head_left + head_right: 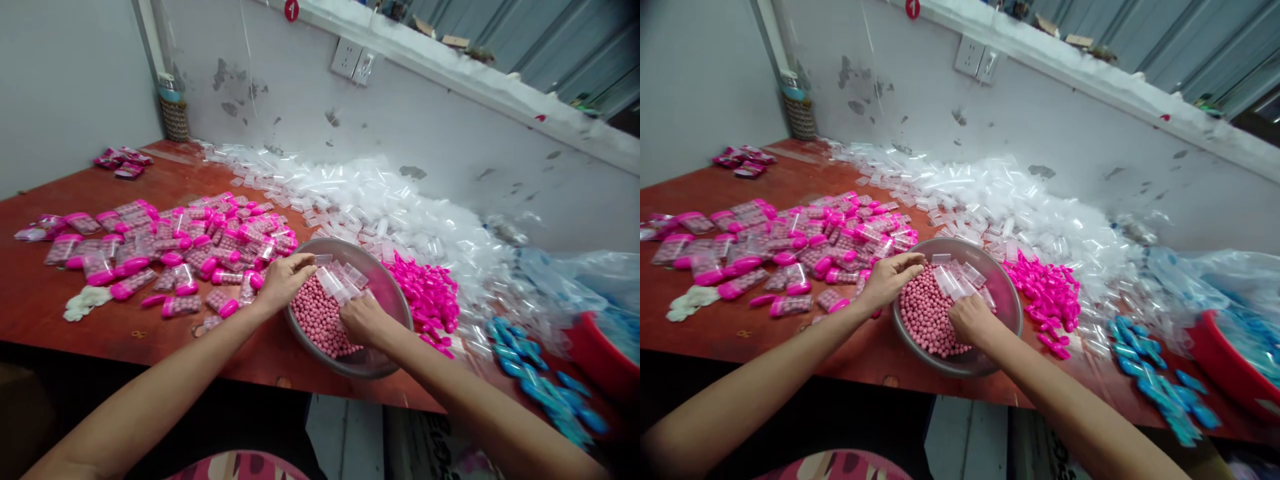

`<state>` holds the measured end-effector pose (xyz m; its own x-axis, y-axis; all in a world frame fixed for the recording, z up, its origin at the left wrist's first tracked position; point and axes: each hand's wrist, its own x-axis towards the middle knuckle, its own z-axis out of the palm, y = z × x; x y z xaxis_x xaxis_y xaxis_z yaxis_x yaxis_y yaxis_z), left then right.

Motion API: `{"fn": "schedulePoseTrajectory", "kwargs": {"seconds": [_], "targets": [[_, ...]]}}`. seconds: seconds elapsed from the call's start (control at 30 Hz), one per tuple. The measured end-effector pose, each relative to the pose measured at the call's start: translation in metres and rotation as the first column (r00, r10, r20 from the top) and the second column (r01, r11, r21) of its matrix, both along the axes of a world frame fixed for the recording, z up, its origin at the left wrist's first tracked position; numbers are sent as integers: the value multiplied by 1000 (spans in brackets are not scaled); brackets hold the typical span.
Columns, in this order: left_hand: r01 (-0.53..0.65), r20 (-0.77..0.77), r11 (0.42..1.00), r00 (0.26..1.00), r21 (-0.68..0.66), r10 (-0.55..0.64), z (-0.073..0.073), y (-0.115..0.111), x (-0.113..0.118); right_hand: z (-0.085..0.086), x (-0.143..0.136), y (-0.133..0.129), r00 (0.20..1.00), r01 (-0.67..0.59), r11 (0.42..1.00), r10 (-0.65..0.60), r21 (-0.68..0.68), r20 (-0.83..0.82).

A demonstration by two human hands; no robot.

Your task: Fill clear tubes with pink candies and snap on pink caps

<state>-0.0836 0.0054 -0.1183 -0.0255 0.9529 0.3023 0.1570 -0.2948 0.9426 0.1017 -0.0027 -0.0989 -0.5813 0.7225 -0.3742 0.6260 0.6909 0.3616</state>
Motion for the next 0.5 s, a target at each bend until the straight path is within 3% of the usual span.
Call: {"fn": "schedulePoseTrajectory", "kwargs": {"seconds": [0.2,0.33,0.4,0.5], "targets": [[6,13,1000,1000,12,-7,0,-2,0,-31,-33,12,983,-140,988,132,-58,-125],[12,15,1000,1000,-4,-12,-2,-2,0,-26,-42,23,905,-43,981,-42,-190,-423],[16,18,1000,1000,-7,-16,-2,-1,-1,-19,-35,25,768,-11,950,-192,-313,-610],[44,3,999,999,-19,-44,3,-3,-3,-8,-19,22,409,-106,842,-448,-529,-795]]}}
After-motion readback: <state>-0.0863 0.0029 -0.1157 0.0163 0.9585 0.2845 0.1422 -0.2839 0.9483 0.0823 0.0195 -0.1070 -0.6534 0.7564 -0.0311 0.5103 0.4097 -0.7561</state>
